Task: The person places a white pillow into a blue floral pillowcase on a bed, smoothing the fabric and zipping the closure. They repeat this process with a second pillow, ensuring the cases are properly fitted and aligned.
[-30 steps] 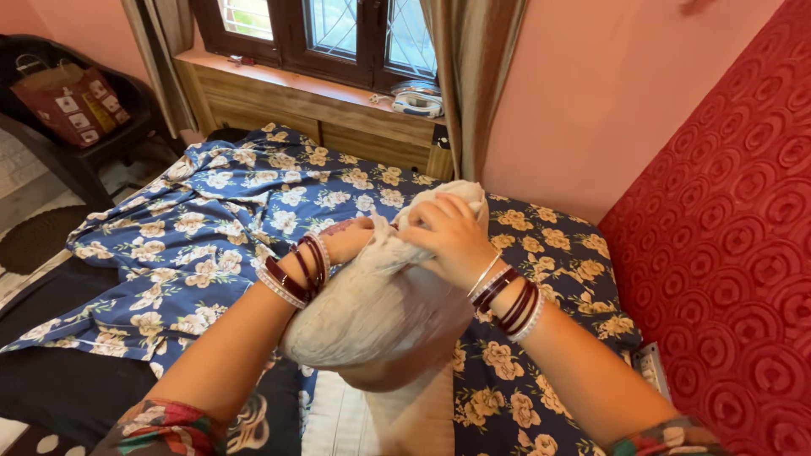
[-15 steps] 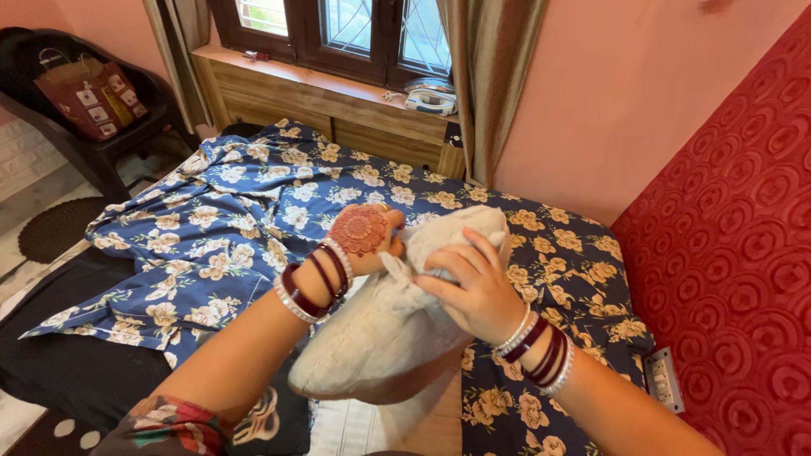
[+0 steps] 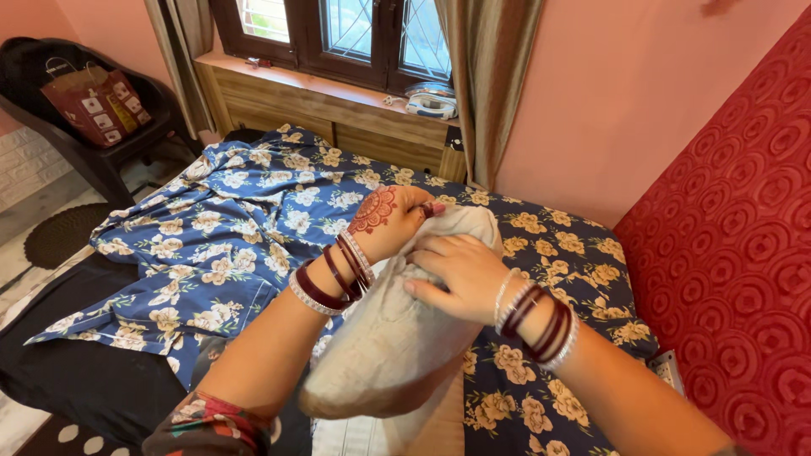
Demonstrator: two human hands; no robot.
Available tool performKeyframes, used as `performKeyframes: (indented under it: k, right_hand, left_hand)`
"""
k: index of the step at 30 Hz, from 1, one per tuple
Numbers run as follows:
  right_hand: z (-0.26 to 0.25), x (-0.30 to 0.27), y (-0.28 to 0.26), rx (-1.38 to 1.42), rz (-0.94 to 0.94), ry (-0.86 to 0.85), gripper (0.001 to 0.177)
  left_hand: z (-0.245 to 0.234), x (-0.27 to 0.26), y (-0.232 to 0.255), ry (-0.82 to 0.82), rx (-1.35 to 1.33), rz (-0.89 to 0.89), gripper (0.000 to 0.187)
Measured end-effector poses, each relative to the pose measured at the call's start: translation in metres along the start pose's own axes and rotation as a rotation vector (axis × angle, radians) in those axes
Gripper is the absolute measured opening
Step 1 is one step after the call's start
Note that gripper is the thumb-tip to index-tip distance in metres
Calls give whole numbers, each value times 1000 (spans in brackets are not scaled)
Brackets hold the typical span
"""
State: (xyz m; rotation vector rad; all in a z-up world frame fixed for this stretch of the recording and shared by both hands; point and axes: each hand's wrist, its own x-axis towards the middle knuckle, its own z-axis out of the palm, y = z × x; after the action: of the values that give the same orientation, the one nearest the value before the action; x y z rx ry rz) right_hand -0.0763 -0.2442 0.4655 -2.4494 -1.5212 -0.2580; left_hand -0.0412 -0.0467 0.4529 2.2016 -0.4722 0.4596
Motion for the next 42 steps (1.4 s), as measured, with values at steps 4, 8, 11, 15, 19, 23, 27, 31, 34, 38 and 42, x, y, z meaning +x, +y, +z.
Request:
performKeyframes:
  k: [4,8,11,15,19,23,27,31,34,38,42]
  right_hand:
    - [31,21,18,-59,108,-286,37]
    - [71,32,19,-64,126,-240,31]
    - [78,33,11,-57,98,-114,26]
    - [37,38,17,92,-72,193,19]
    - [-16,23,35,262,-145,424,17]
    - [-24,6,39,213,-178,351,28]
    - [25,7,32,-139,-294,371,61]
    - [70,41,43,-199,-40,99,65]
    - [61,51,50,82,-101,174,64]
    - [19,52,57,313,-268,146,43]
    - [-9,50,49,149,-165,-28,46]
  left_hand:
    - [3,1,19,84,-12,43,20]
    - [27,0,20,206,-137,210,21]
    - [22,-4,0,237,5,148,20]
    - [-4,-9,-22,188,-119,-103,23]
    - [-15,-12,-26,175,-101,-87,27]
    - [-11,-13,-29,217,-175,-125,28]
    - [2,-17,-39,170,-218,-50,22]
    - [13,-24,-43,119,46,-107,26]
    - [2,-38,-50,294,-118,-77,25]
    - [-24,-46,-56,289,-77,-210,21]
    - [-25,-58,-57,304,-144,-238,25]
